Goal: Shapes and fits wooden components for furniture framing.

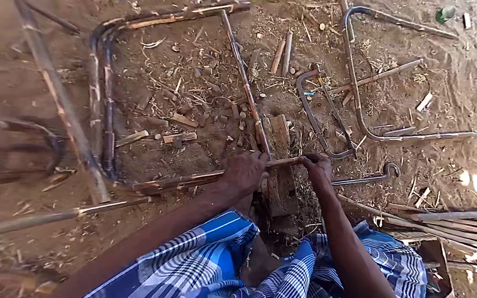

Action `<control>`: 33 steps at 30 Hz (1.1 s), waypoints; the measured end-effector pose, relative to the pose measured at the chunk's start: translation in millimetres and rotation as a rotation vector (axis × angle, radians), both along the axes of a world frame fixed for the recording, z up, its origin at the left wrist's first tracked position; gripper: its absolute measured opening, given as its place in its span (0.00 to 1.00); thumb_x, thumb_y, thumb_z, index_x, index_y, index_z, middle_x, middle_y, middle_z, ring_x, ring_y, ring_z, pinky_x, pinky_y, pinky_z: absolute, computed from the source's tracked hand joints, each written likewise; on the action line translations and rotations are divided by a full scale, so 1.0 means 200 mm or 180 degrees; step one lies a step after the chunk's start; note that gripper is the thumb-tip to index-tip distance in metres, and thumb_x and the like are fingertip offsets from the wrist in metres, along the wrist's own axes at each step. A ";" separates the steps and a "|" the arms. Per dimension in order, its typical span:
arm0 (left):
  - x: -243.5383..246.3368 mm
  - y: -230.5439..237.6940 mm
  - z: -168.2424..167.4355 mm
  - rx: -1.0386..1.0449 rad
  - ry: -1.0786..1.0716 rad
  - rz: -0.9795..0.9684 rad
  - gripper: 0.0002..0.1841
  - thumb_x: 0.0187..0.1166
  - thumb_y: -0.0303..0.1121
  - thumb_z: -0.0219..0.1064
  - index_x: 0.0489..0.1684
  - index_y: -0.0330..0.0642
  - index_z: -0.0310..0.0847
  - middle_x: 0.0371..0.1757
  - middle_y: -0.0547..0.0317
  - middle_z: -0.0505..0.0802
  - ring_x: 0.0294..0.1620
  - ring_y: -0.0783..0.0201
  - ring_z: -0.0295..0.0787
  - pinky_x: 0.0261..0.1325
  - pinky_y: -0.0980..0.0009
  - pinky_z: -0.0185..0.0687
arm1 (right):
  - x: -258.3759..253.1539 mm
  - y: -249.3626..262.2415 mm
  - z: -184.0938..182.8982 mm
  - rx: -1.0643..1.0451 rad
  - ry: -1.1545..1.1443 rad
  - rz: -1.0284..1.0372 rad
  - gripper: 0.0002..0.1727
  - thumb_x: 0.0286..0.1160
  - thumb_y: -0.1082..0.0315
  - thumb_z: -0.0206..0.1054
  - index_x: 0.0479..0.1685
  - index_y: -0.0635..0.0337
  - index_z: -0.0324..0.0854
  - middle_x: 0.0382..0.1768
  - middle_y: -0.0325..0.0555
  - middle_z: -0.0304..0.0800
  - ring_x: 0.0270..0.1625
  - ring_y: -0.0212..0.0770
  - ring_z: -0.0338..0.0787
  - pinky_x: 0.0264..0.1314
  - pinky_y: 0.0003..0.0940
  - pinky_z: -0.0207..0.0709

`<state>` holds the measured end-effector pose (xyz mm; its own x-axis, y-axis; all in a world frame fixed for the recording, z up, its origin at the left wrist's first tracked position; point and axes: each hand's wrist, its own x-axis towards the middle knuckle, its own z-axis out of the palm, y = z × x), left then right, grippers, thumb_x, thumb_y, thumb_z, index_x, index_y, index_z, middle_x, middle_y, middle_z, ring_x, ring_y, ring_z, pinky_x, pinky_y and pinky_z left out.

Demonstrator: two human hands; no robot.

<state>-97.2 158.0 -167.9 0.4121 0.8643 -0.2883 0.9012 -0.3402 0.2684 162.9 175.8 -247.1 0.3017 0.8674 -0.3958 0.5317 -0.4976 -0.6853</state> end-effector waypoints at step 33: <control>-1.41 -0.28 -0.19 -0.0461 0.0414 0.4508 0.23 0.83 0.46 0.64 0.60 0.33 0.87 0.61 0.33 0.91 0.67 0.36 0.87 0.69 0.36 0.78 | 0.07 0.00 0.03 -0.0125 0.1315 -0.0672 0.12 0.66 0.76 0.78 0.47 0.70 0.89 0.41 0.53 0.95 0.43 0.44 0.94 0.52 0.41 0.89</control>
